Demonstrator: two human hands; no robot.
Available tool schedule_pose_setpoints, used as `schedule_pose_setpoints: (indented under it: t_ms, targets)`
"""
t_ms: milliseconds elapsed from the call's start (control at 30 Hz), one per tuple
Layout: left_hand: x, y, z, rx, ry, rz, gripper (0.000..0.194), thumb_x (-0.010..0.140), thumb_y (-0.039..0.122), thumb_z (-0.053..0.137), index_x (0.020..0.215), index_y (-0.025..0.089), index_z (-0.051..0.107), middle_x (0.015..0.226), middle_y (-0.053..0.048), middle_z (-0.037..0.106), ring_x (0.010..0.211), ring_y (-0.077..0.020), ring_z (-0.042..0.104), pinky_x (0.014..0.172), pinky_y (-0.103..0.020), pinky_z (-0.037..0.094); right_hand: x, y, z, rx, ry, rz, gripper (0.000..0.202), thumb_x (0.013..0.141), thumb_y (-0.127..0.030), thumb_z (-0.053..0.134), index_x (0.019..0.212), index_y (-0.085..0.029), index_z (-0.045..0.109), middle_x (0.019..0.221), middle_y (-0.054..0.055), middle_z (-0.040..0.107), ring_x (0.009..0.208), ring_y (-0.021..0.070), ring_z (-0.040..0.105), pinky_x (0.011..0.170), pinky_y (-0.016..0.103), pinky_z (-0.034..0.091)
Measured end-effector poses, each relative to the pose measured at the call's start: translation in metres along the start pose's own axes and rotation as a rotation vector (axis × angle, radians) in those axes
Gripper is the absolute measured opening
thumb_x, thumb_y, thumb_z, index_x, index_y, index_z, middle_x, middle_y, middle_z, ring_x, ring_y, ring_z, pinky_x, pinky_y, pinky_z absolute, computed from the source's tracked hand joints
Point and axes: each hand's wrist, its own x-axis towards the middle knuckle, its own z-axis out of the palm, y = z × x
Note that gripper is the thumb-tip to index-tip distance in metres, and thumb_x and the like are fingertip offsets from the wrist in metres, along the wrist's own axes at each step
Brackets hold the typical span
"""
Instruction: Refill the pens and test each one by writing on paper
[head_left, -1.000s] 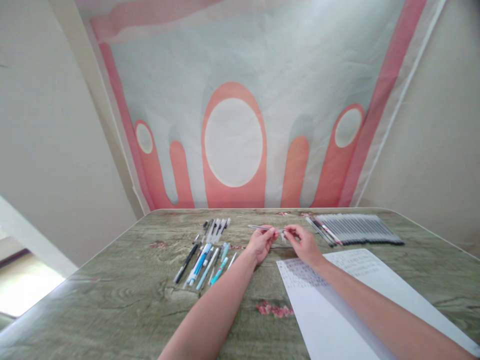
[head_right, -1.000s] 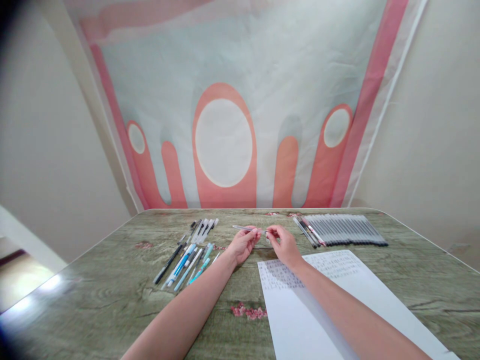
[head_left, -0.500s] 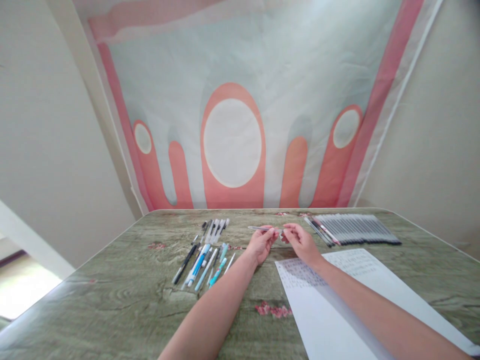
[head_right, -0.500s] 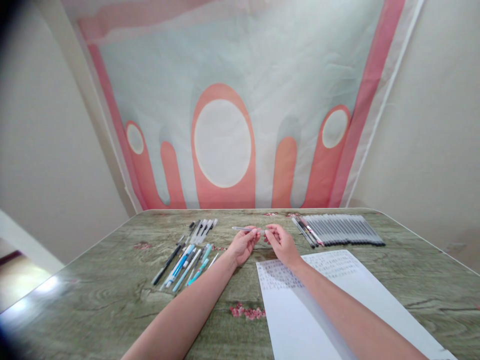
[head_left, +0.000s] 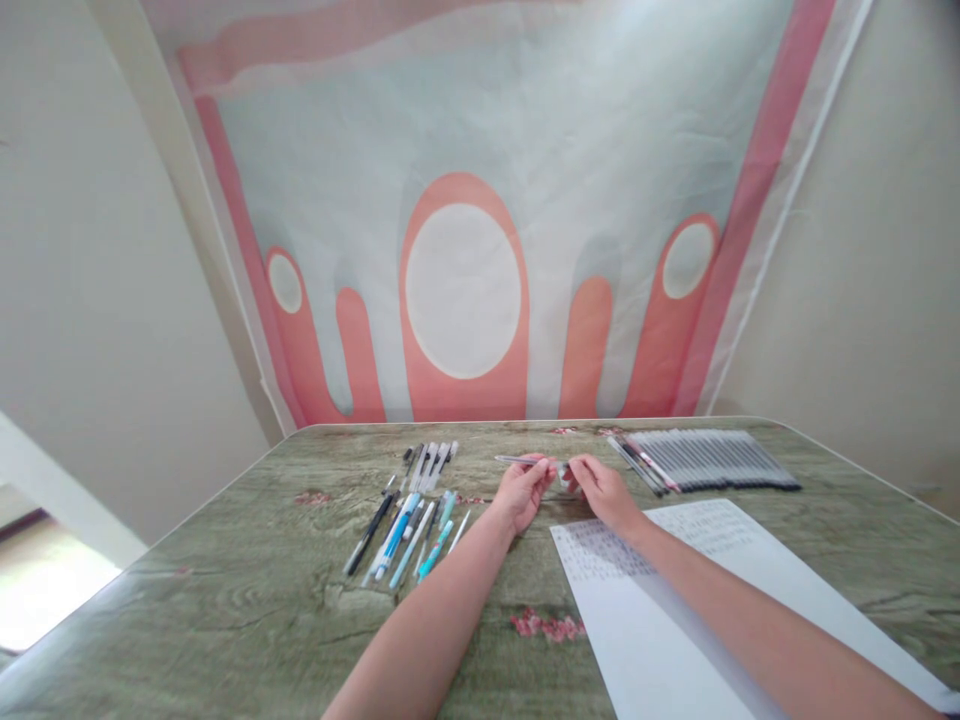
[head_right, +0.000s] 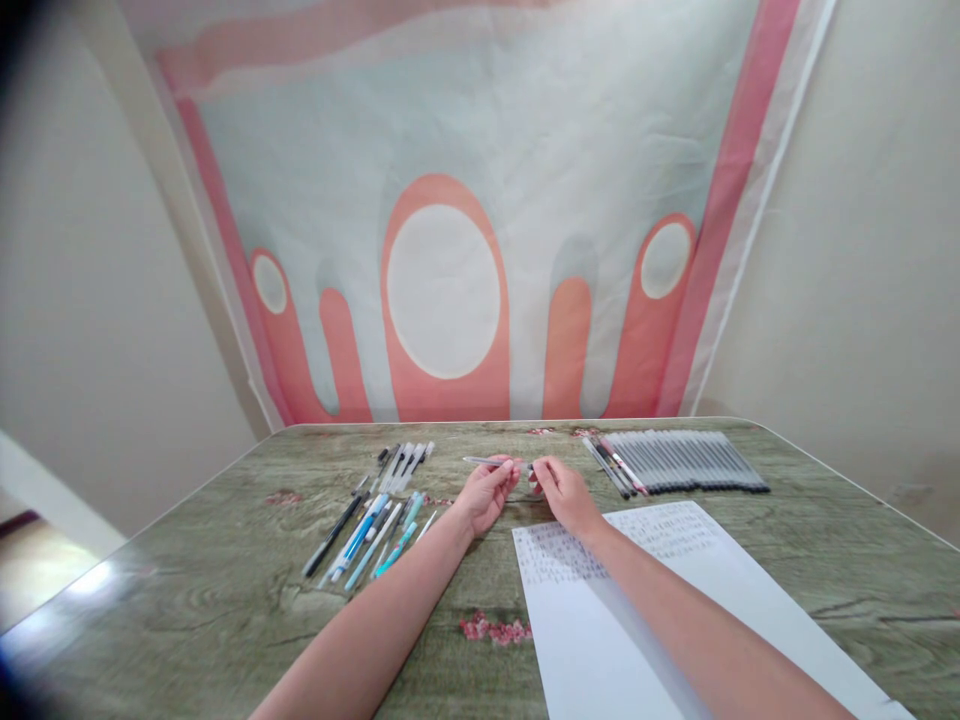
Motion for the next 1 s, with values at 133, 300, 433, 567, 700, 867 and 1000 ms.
schedule_pose_setpoints:
  t_ms: [133, 300, 433, 567, 700, 867, 1000]
  targets:
    - [0.0003, 0.0014, -0.0008, -0.007, -0.004, 0.001, 0.019, 0.066, 0.008, 0.067, 0.079, 0.012, 0.053, 0.076, -0.004, 0.064, 0.064, -0.0057, 0.06, 0.068, -0.015, 0.049, 0.0017, -0.0036, -0.0007, -0.095, 0.033, -0.106, 0.026, 0.084, -0.041, 0.038, 0.091, -0.019, 0.051, 0.078, 0.003, 0.06, 0.067, 0.0156, 0.056, 0.062, 0.027, 0.043]
    - [-0.0007, 0.0006, -0.0008, 0.04, -0.057, -0.014, 0.021, 0.065, 0.01, 0.068, 0.08, 0.011, 0.053, 0.08, -0.005, 0.064, 0.064, -0.0062, 0.061, 0.069, -0.016, 0.049, 0.0008, -0.0055, -0.0041, -0.229, 0.011, -0.126, 0.036, 0.087, -0.04, 0.03, 0.065, -0.019, 0.05, 0.062, 0.001, 0.055, 0.062, 0.0147, 0.052, 0.063, 0.027, 0.039]
    - [-0.0003, -0.0015, 0.0008, 0.027, -0.019, 0.008, 0.021, 0.066, 0.01, 0.068, 0.081, 0.011, 0.053, 0.078, -0.004, 0.064, 0.063, -0.0059, 0.06, 0.068, -0.016, 0.049, -0.0002, -0.003, -0.0035, -0.169, -0.019, -0.048, 0.04, 0.088, -0.041, 0.025, 0.068, -0.019, 0.051, 0.059, 0.0, 0.055, 0.056, 0.0139, 0.051, 0.059, 0.026, 0.04]
    - [0.0004, 0.0001, 0.0012, 0.01, 0.017, 0.0, 0.019, 0.067, 0.009, 0.066, 0.079, 0.011, 0.053, 0.077, -0.004, 0.064, 0.062, -0.0054, 0.06, 0.067, -0.015, 0.049, 0.0002, -0.0048, -0.0021, -0.131, 0.028, -0.093, 0.027, 0.086, -0.041, 0.034, 0.09, -0.019, 0.049, 0.074, 0.002, 0.058, 0.066, 0.0153, 0.054, 0.064, 0.028, 0.042]
    - [0.0001, 0.0007, -0.0007, 0.04, -0.012, -0.012, 0.018, 0.066, 0.01, 0.067, 0.078, 0.011, 0.054, 0.079, -0.004, 0.064, 0.063, -0.006, 0.06, 0.068, -0.017, 0.049, 0.0012, -0.003, -0.0023, -0.213, 0.039, -0.121, 0.026, 0.086, -0.04, 0.034, 0.08, -0.02, 0.05, 0.069, 0.003, 0.058, 0.065, 0.0163, 0.053, 0.064, 0.029, 0.041]
    - [0.0004, -0.0029, -0.001, 0.041, -0.033, -0.002, 0.019, 0.066, 0.009, 0.067, 0.079, 0.011, 0.054, 0.078, -0.004, 0.064, 0.063, -0.0062, 0.06, 0.068, -0.017, 0.049, 0.001, 0.0032, -0.0032, -0.24, -0.015, -0.043, 0.038, 0.088, -0.041, 0.027, 0.064, -0.021, 0.049, 0.056, 0.0, 0.055, 0.055, 0.0148, 0.052, 0.059, 0.027, 0.039]
    - [0.0016, -0.0016, -0.0004, 0.005, 0.026, 0.01, 0.018, 0.068, 0.008, 0.065, 0.08, 0.012, 0.052, 0.076, -0.004, 0.064, 0.061, -0.0054, 0.06, 0.066, -0.015, 0.049, -0.0002, 0.0018, -0.0026, -0.173, -0.005, -0.041, 0.03, 0.088, -0.04, 0.029, 0.083, -0.021, 0.052, 0.068, 0.001, 0.06, 0.058, 0.0146, 0.055, 0.059, 0.027, 0.041]
